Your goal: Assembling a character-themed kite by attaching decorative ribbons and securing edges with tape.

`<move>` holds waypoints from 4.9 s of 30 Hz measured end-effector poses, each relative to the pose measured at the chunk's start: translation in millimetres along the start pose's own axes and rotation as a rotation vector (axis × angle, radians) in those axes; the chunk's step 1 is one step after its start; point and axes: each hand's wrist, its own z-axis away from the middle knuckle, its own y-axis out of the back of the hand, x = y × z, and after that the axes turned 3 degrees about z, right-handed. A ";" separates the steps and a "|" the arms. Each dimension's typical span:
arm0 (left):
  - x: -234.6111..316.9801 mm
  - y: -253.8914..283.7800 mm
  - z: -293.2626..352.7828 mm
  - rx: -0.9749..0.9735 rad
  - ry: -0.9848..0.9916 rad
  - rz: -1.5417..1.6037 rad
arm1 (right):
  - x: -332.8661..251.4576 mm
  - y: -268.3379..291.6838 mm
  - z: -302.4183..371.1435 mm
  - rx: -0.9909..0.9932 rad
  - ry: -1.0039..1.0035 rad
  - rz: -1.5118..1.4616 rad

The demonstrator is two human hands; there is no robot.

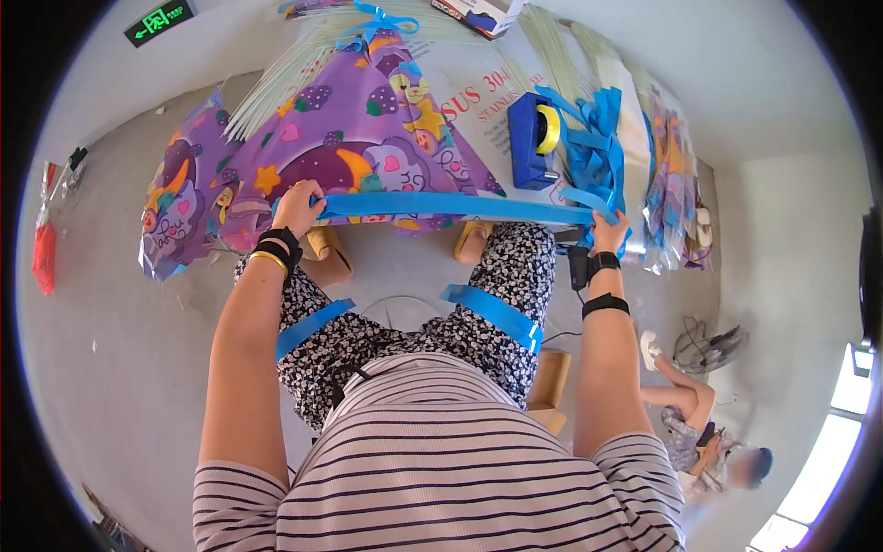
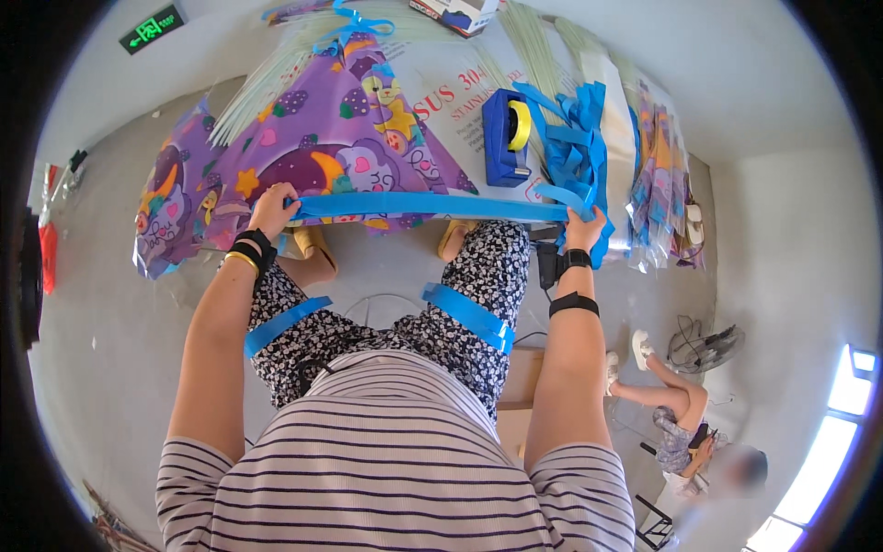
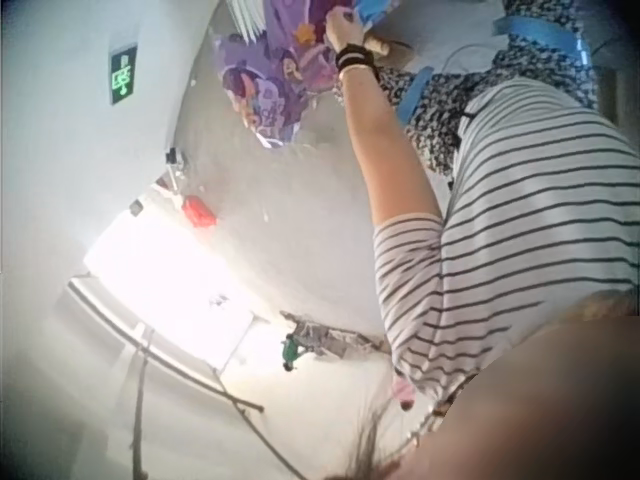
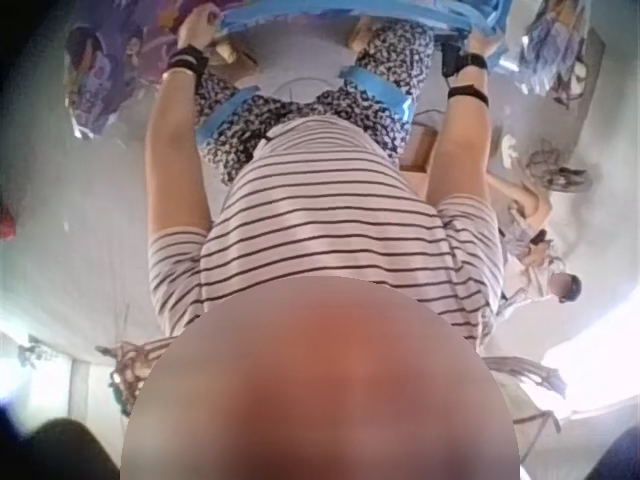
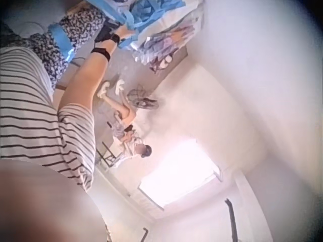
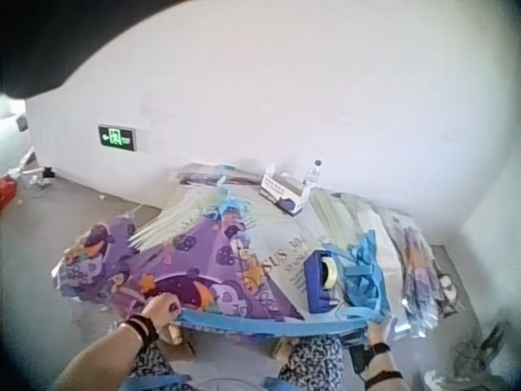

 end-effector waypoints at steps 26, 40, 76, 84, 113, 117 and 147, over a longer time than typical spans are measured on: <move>7.6 4.5 -4.2 -0.023 0.083 0.115 | -189.4 -132.8 248.2 -0.286 1.139 0.349; 78.1 42.3 13.5 0.197 -0.088 0.287 | -182.3 -174.8 250.7 -0.432 1.110 0.370; 172.8 15.7 -47.9 0.137 -0.027 2.133 | -95.2 -166.9 161.6 -1.592 0.546 0.286; 75.9 15.1 0.8 0.283 0.076 1.817 | -102.5 -162.2 135.5 -1.439 0.464 0.469; 47.9 -28.0 -1.3 0.181 0.398 0.938 | -80.3 -180.3 129.3 -1.408 0.718 0.653; 48.0 -19.7 9.0 0.192 0.438 0.985 | -75.2 -183.2 130.4 -1.343 0.790 0.686; -26.9 40.9 40.6 0.447 0.470 0.243 | -77.7 -185.5 141.2 -1.185 0.777 0.837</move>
